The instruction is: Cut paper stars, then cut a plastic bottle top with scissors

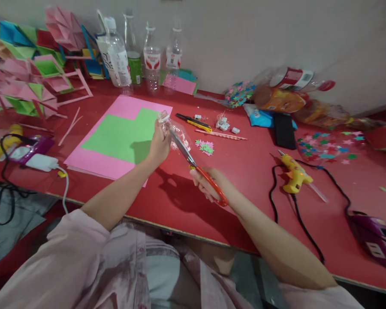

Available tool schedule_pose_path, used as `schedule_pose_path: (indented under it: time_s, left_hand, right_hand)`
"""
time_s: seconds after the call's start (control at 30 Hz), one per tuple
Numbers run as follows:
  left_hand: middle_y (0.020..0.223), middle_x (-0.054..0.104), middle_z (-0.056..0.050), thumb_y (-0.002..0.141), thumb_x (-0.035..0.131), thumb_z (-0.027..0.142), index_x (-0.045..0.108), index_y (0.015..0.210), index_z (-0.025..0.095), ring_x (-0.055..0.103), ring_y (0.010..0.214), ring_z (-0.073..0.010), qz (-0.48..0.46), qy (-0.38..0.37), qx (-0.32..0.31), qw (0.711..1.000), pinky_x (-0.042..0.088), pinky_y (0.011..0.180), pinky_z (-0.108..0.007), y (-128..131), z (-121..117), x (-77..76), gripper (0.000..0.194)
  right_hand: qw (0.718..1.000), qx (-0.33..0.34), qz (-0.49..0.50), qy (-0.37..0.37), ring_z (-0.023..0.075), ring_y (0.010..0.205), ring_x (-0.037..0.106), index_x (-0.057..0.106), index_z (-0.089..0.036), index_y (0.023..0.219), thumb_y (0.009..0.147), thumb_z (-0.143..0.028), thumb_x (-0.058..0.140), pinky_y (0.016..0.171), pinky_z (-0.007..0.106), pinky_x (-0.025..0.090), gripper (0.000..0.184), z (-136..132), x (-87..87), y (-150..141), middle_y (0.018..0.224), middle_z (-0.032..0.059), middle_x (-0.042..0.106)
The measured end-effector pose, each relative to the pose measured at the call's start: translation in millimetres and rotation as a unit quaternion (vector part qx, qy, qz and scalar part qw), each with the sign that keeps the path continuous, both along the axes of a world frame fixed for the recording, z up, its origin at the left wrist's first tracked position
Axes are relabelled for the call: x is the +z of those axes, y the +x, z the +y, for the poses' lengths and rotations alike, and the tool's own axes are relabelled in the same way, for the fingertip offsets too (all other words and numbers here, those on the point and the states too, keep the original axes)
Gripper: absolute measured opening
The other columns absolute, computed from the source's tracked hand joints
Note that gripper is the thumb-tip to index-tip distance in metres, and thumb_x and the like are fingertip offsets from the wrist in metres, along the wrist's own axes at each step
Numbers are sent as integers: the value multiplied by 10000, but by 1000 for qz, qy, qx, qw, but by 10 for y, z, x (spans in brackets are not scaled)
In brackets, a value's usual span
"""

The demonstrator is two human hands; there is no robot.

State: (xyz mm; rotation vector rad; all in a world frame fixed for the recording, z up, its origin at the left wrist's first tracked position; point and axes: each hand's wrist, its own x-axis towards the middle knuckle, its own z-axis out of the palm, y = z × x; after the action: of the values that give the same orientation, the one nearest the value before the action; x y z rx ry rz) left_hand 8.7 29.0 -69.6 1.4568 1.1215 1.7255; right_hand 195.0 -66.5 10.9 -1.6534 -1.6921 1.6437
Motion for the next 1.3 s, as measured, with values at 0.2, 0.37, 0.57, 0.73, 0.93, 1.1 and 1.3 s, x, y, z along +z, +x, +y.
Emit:
schedule_pose_path:
  time_s: [0.2, 0.37, 0.57, 0.73, 0.93, 1.1, 1.3]
  left_hand:
    - [1057, 551, -72, 915, 449, 566, 418, 1185, 266, 579, 1065, -220, 49, 31, 37, 998, 440, 1016, -441, -19, -31, 29, 405]
    - [1168, 551, -106, 911, 473, 526, 346, 1281, 294, 561, 1139, -242, 70, 24, 16, 997, 391, 1068, -473, -33, -38, -8, 454]
    - [1143, 575, -108, 924, 461, 518, 342, 1298, 264, 593, 1105, -237, 78, 35, 22, 996, 441, 1030, -455, 4, -41, 1, 468]
    - [1079, 591, -88, 941, 438, 509, 362, 1292, 256, 615, 1073, -227, 80, 19, 31, 996, 443, 1031, -468, 11, -39, 25, 439]
    - [1115, 603, -93, 922, 430, 566, 343, 1328, 261, 604, 1128, -232, 89, 18, 17, 996, 420, 1069, -450, -19, -33, 29, 516]
    - [1133, 606, -111, 935, 417, 539, 331, 1337, 237, 612, 1131, -243, 91, 11, 27, 995, 428, 1065, -463, -20, -41, 28, 510]
    - [1204, 598, -145, 917, 433, 538, 309, 1341, 231, 597, 1169, -262, 105, -4, 14, 994, 429, 1060, -471, -45, -21, 2, 539]
  right_hand:
    - [999, 31, 18, -4, 62, 251, 332, 455, -222, 637, 801, -699, 534, 324, 206, 372, 511, 46, -83, 52, 342, -113, 322]
    - [1000, 16, 16, 8, 52, 258, 317, 472, -214, 638, 730, -754, 579, 315, 203, 340, 558, 37, -74, 50, 365, -111, 342]
    - [1000, 10, 15, 18, 57, 263, 350, 468, -210, 636, 772, -702, 582, 320, 198, 347, 523, 10, -16, 24, 373, -105, 358]
    - [1000, -3, 13, 7, 59, 251, 339, 443, -218, 633, 814, -629, 580, 297, 195, 322, 469, -15, 13, 9, 373, -108, 347]
    - [1000, 0, -5, 13, 68, 244, 355, 435, -223, 631, 830, -598, 561, 289, 200, 315, 443, -24, 49, 1, 359, -106, 356]
    - [999, 13, 28, 19, 60, 244, 337, 446, -223, 634, 790, -677, 549, 306, 197, 341, 491, -2, -5, 13, 337, -111, 351]
    - [998, 35, 52, 16, 70, 256, 358, 478, -221, 659, 772, -745, 522, 353, 226, 402, 537, 61, -141, 85, 332, -111, 355]
